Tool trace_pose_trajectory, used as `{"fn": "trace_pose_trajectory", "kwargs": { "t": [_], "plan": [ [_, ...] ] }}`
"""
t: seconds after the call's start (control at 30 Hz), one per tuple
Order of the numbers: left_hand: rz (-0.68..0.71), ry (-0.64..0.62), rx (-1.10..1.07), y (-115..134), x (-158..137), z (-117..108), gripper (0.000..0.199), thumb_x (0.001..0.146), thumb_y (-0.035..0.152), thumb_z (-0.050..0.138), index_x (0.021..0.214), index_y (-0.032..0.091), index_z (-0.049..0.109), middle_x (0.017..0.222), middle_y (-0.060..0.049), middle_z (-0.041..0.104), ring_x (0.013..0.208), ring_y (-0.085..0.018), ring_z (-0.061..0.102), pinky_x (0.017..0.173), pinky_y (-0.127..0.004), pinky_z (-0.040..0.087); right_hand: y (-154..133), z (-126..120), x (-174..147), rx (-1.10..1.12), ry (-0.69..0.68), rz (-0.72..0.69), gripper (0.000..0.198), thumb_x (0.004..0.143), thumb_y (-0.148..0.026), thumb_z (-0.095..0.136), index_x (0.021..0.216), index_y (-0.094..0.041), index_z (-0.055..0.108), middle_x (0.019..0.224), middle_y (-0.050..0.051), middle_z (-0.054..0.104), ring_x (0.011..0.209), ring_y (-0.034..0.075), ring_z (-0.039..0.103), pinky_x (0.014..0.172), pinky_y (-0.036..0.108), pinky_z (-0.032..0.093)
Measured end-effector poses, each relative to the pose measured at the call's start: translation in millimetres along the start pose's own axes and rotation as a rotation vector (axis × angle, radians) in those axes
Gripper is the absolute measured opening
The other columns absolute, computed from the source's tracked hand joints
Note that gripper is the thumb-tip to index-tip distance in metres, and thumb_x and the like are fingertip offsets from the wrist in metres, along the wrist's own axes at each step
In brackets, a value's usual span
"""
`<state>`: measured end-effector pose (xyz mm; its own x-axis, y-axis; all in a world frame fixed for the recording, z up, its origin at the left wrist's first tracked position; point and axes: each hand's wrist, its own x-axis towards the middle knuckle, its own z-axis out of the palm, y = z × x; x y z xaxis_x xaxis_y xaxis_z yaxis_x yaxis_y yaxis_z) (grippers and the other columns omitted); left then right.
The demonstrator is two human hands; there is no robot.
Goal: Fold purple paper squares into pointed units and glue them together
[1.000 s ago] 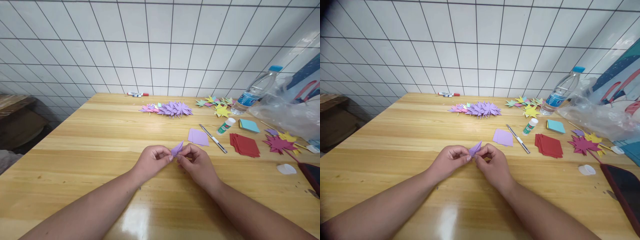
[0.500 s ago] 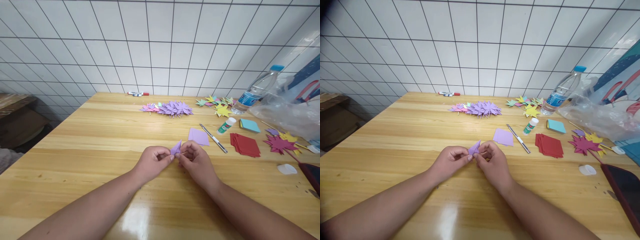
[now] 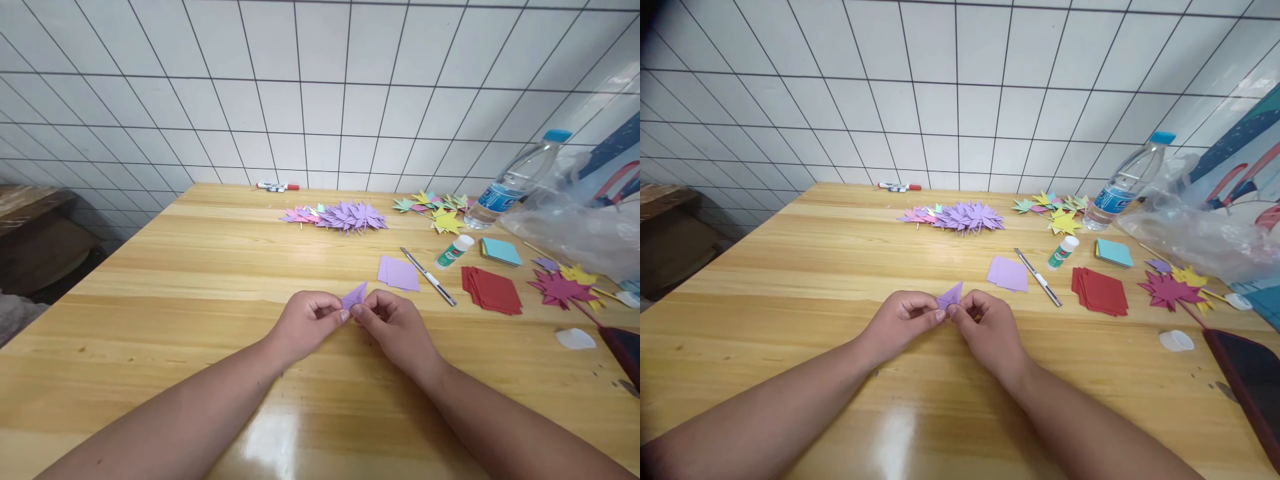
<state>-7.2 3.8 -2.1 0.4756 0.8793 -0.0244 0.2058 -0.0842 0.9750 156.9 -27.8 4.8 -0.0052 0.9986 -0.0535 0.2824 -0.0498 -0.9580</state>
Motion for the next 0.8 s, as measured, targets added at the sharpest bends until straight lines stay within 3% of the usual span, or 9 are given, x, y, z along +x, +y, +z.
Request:
{"fn": "trace_pose_trajectory", "kwargs": {
  "t": [0.13,0.3,0.5,0.8],
  "plan": [
    [-0.013,-0.021,-0.007,-1.7,0.2,0.4,0.024,0.076,0.031,0.058,0.062,0.012,0.06,0.057,0.001,0.051,0.056,-0.009,0.044,0.054,-0.021,0.034,-2.2,0.0,0.5,-0.012,-0.01,-0.008,0.026,0.075,-0.035,0.058,0.059,-0.018,0.047,0.054,-0.004,0.046,0.049,0.008,0.038,0.046,0.021,0.03],
    [-0.006,-0.001,-0.083,-1.1,2.9,-2.3,0.019,0.077,0.032,0.059,0.076,0.013,0.063,0.074,-0.004,0.064,0.068,-0.013,0.055,0.064,-0.024,0.042,-0.2,-4.2,2.0,-0.038,-0.156,-0.001,0.022,0.075,-0.032,0.058,0.061,-0.017,0.05,0.055,-0.004,0.047,0.049,0.008,0.037,0.046,0.02,0.03],
    [-0.042,0.057,-0.094,0.1,4.7,-4.4,0.02,0.076,0.032,0.059,0.073,0.012,0.062,0.065,-0.001,0.06,0.06,-0.01,0.051,0.059,-0.022,0.04,4.6,-6.5,3.5,0.013,-0.231,0.016,0.021,0.08,-0.036,0.054,0.074,-0.016,0.059,0.06,-0.003,0.051,0.051,0.009,0.045,0.049,0.021,0.035],
    [-0.036,0.001,-0.087,-6.2,3.5,-2.8,0.02,0.078,0.033,0.059,0.076,0.013,0.065,0.075,-0.005,0.067,0.07,-0.015,0.06,0.064,-0.025,0.045,1.6,-8.3,1.4,0.04,-0.239,-0.009,0.027,0.081,-0.042,0.053,0.074,-0.017,0.058,0.063,-0.001,0.054,0.055,0.011,0.048,0.052,0.023,0.039]
  ]
}}
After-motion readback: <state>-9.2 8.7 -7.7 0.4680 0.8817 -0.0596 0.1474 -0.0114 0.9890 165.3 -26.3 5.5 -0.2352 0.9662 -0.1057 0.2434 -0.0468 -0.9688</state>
